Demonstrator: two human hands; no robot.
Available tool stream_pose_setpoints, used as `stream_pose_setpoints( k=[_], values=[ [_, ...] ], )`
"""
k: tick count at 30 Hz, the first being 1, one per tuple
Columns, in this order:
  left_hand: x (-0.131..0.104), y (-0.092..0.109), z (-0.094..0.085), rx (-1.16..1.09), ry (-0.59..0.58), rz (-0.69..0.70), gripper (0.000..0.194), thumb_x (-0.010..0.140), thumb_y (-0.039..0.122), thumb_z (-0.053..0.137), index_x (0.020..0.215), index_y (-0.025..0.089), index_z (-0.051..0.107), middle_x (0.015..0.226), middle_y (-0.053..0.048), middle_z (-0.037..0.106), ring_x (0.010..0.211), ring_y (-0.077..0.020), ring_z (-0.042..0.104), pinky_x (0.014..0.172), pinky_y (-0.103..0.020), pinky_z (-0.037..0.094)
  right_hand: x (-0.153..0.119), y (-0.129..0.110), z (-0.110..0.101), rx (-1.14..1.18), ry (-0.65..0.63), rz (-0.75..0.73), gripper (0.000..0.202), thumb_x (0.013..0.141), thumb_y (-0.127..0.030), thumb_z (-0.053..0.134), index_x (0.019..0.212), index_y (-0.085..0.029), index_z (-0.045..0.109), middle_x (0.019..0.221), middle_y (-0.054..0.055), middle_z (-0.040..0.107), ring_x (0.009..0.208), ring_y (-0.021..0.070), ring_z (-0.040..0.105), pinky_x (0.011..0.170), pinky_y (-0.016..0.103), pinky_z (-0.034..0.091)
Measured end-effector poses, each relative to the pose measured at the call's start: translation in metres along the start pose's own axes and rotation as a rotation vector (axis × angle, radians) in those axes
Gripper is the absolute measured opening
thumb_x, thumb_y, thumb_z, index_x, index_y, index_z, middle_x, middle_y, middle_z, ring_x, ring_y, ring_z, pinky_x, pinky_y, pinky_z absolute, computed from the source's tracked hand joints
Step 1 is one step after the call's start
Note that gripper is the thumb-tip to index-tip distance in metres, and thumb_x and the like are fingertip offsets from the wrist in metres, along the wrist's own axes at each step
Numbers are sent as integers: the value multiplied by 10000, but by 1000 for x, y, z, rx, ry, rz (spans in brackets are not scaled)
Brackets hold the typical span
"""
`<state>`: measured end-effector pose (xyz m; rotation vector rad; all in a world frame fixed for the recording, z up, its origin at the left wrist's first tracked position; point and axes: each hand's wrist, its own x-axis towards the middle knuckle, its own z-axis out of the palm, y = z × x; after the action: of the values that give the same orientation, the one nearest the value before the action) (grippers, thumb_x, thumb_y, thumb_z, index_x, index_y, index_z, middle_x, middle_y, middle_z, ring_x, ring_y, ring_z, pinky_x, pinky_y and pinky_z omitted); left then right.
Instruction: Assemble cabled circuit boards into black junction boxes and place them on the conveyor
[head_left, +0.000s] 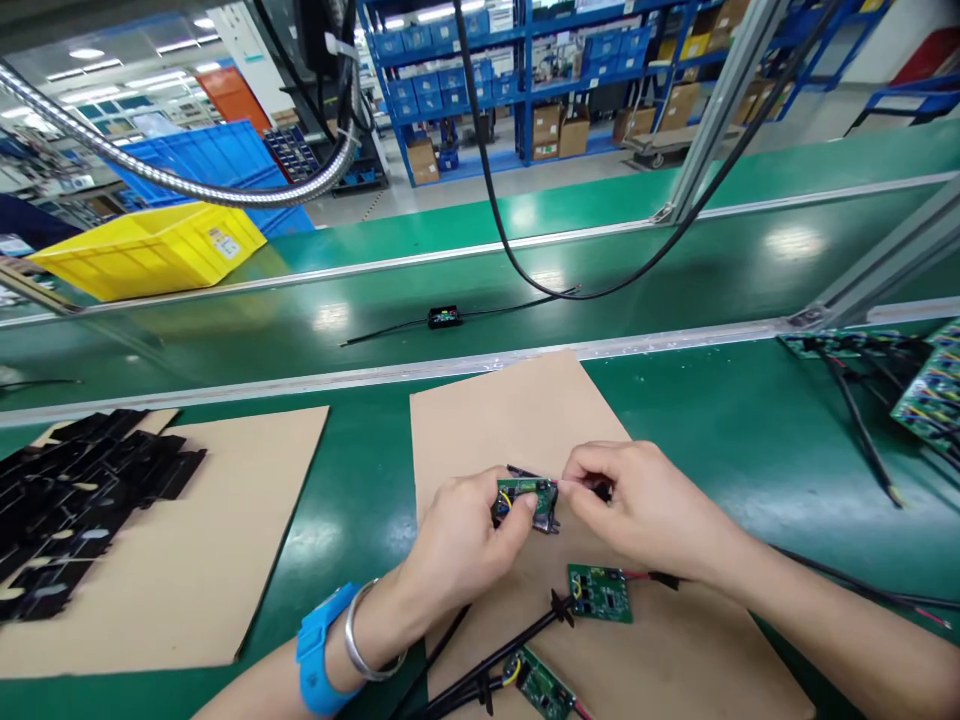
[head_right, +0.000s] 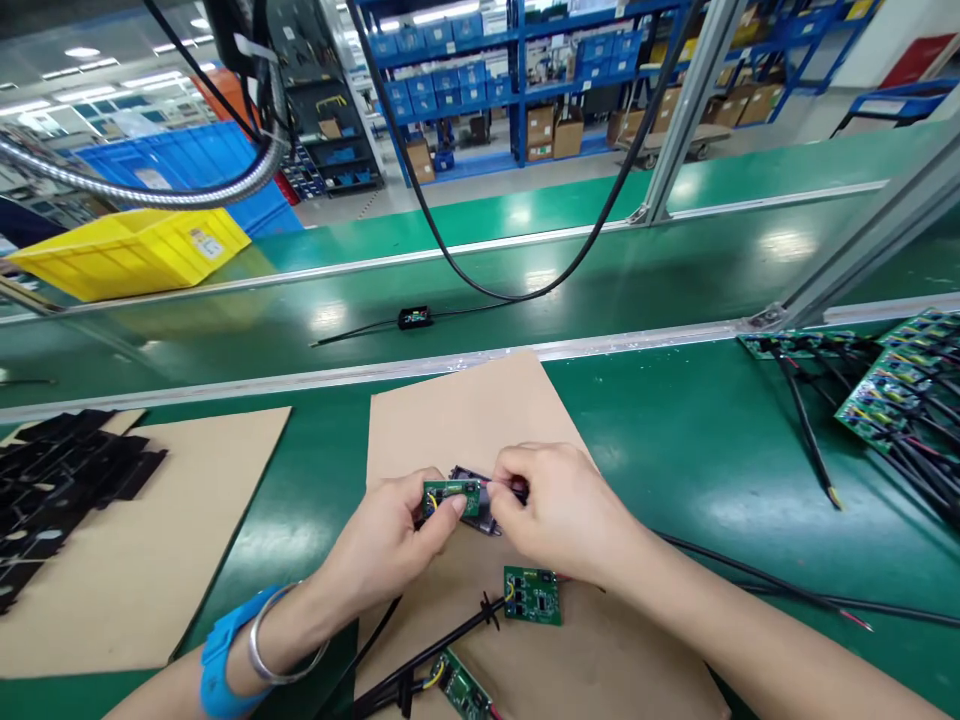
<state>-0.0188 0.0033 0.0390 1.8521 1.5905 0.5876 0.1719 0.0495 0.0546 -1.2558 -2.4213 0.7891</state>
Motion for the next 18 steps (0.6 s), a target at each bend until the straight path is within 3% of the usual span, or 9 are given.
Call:
stream_pose_setpoints(
  k=[3,6,10,12,14,18],
  values=[
    [6,-3,2,66,10,-40,195,882,296,484,718,204,534,599,10,560,550,-154,507,533,-274,344,0,-22,17,-413,59,-60,148,803,-88,504,791,-162,633,757,94,625,667,201,576,527,286,367],
    [11,-9,-1,41,-53,-38,151,860,243,474,726,203,532,624,4,591,576,-159,554,543,-268,383,-4,-33,30,-567,30,-163,256,789,-35,488,959,-156,637,807,109,611,674,226,581,474,296,329],
    [18,-24,-18,-29,-223,-35,219,866,411,575,900,195,577,671,21,611,575,-155,595,530,-260,450,-3,-13,35,-493,-6,-246,270,884,-130,510,1111,-218,624,845,63,617,719,207,592,519,294,362],
    [22,-34,-24,22,-249,22,469,728,450,753,1077,190,580,911,-33,645,780,-208,648,663,-314,523,2,3,34,-401,-79,-191,224,917,-192,525,1103,-239,639,843,38,636,742,197,611,574,294,392],
    [25,-43,-26,115,-234,121,670,662,366,829,1248,217,540,1122,-75,591,972,-257,628,835,-383,526,7,16,33,-289,-144,-147,224,918,-225,552,1122,-257,639,884,20,663,790,192,629,638,294,414],
    [29,-56,-19,128,-299,277,620,797,357,739,1360,280,491,1111,-72,571,967,-247,619,883,-402,519,15,27,32,-229,-149,-139,234,883,-220,607,1096,-307,649,902,-9,668,831,190,627,645,288,388]
  ],
)
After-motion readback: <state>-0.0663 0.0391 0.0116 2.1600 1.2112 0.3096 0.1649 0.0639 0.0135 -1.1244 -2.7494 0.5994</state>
